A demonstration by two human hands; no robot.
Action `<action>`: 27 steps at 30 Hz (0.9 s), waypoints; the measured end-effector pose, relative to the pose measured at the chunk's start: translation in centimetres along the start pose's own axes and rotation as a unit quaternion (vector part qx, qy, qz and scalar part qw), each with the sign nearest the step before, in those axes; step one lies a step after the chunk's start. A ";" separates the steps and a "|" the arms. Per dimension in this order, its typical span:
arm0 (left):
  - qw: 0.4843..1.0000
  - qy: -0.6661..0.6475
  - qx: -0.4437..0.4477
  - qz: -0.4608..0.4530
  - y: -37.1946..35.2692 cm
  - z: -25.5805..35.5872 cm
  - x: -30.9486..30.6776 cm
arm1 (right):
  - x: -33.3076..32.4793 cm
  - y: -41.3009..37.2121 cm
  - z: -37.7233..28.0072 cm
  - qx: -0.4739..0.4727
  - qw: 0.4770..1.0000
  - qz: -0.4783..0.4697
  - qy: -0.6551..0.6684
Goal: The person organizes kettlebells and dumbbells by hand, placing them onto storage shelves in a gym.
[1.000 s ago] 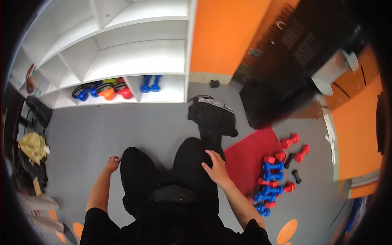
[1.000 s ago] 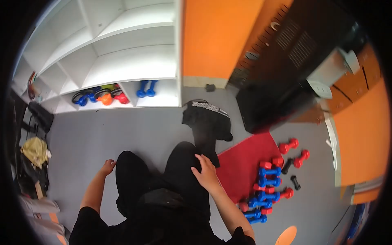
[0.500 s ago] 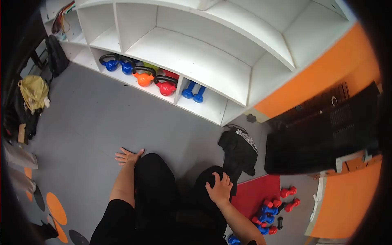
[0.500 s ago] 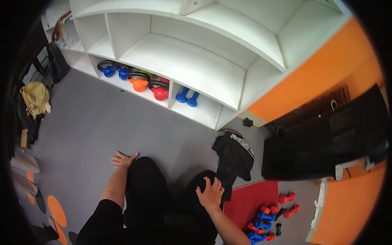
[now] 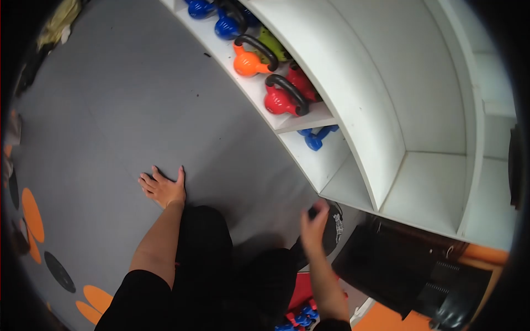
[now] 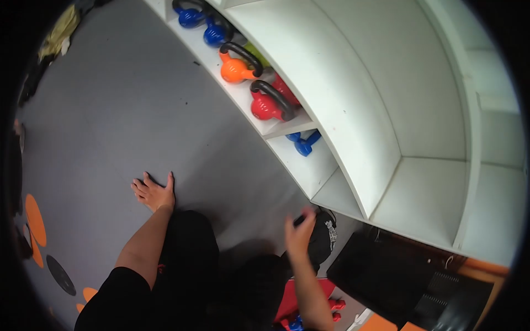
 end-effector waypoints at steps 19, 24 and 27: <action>0.999 0.002 0.016 0.034 0.3 0.0 1.3 | 13.9 22.2 7.9 0.323 0.840 -0.127 0.416; 0.997 -0.007 0.049 0.056 0.0 0.2 1.5 | 7.6 1.0 3.2 0.391 0.792 -0.217 0.416; 0.995 0.029 0.039 0.084 0.1 -0.2 1.6 | 0.5 -11.0 1.6 0.425 0.751 -0.248 0.441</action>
Point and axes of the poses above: each hand's wrist, its own y-axis towards the middle knuckle, its own x-axis out of the palm, z = x × y, the point moved 8 cm from there along y, towards the middle knuckle, and after that the axes turned 6 degrees about -y, right-handed, at the moved point
